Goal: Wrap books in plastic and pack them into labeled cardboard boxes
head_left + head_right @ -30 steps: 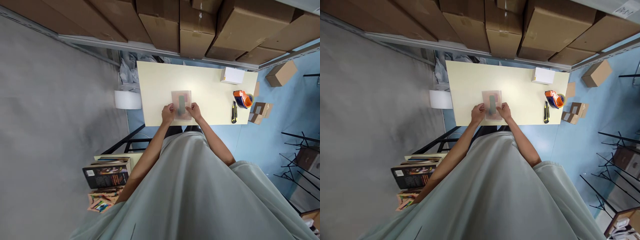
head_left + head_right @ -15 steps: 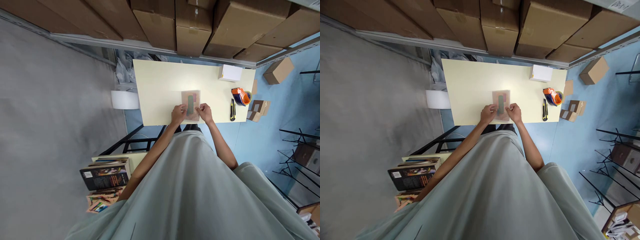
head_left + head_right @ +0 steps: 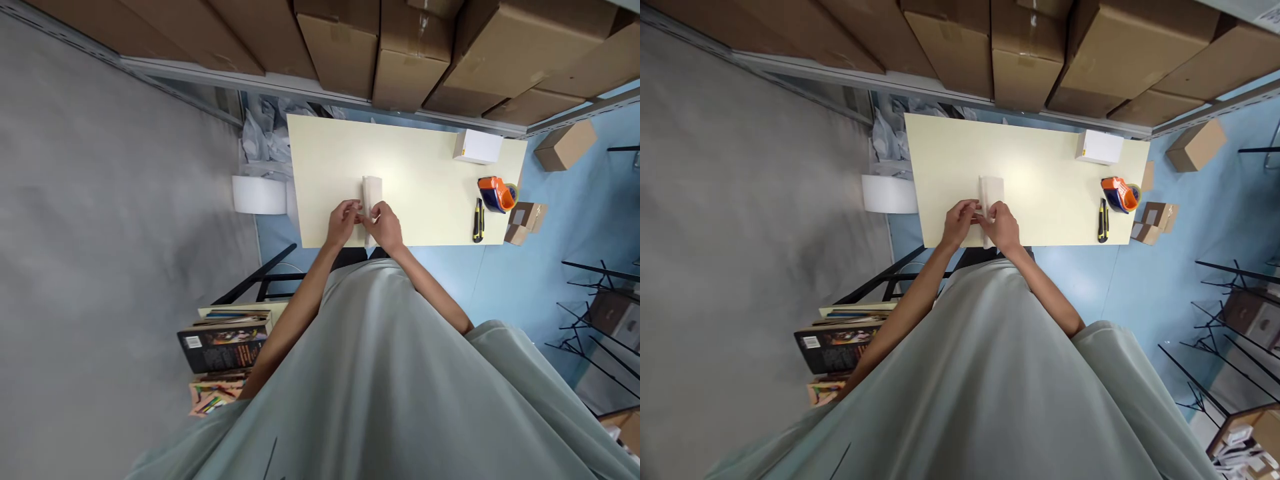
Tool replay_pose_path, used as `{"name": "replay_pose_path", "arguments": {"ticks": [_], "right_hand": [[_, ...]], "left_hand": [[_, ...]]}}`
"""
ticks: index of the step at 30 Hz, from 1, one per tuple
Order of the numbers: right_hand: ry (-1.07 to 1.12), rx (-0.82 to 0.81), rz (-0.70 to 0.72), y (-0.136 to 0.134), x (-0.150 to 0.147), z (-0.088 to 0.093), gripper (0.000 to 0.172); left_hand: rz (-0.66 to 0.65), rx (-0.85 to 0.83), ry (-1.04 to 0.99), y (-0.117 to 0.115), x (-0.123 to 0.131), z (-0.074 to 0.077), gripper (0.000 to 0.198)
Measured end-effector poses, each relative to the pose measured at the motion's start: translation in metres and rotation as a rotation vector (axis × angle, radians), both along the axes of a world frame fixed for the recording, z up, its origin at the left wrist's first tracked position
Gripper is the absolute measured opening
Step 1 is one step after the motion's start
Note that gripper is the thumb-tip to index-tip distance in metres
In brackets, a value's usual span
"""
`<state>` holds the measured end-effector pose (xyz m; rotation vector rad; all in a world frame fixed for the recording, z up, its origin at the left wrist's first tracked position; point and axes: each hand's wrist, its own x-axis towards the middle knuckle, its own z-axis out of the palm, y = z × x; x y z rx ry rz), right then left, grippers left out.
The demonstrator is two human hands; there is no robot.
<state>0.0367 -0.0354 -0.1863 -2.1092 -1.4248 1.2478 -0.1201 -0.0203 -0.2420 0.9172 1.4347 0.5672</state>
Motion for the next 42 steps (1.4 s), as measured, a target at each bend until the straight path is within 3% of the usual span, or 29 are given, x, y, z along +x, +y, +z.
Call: {"name": "replay_pose_path", "arguments": {"ticks": [5,9,12,15,19,25,31,36,42], "right_hand": [[0.071,-0.057,0.111,0.004,-0.021,-0.025,0.025],[-0.06,-0.043,-0.127,0.005,-0.002,-0.044,0.031],[-0.05,-0.173,-0.291,0.006,0.011,-0.055,0.036],[0.021,-0.26,-0.348,0.011,0.014,-0.061,0.027],[0.129,-0.288,-0.391,0.018,0.012,-0.062,0.038],[0.283,-0.268,-0.233,0.012,0.011,-0.05,0.043],[0.345,-0.25,-0.193,0.006,0.027,-0.023,0.036],[0.406,-0.227,-0.172,0.006,0.065,0.0,0.041],[0.445,-0.197,-0.187,0.005,0.133,0.015,0.046]], "left_hand": [[-0.015,0.006,0.11,0.005,-0.035,-0.004,0.038],[-0.071,0.014,0.263,0.011,-0.045,-0.024,0.043],[-0.094,0.03,0.359,0.012,-0.047,-0.036,0.047],[-0.065,0.002,0.35,0.011,-0.05,-0.041,0.048],[-0.023,-0.028,0.266,0.009,-0.054,-0.043,0.041],[-0.026,-0.042,0.301,0.006,-0.049,-0.038,0.041],[0.051,-0.021,0.379,-0.003,-0.029,-0.016,0.039],[0.077,0.032,0.384,-0.01,0.006,0.006,0.037],[0.037,0.056,0.352,-0.009,0.067,0.025,0.033]]}}
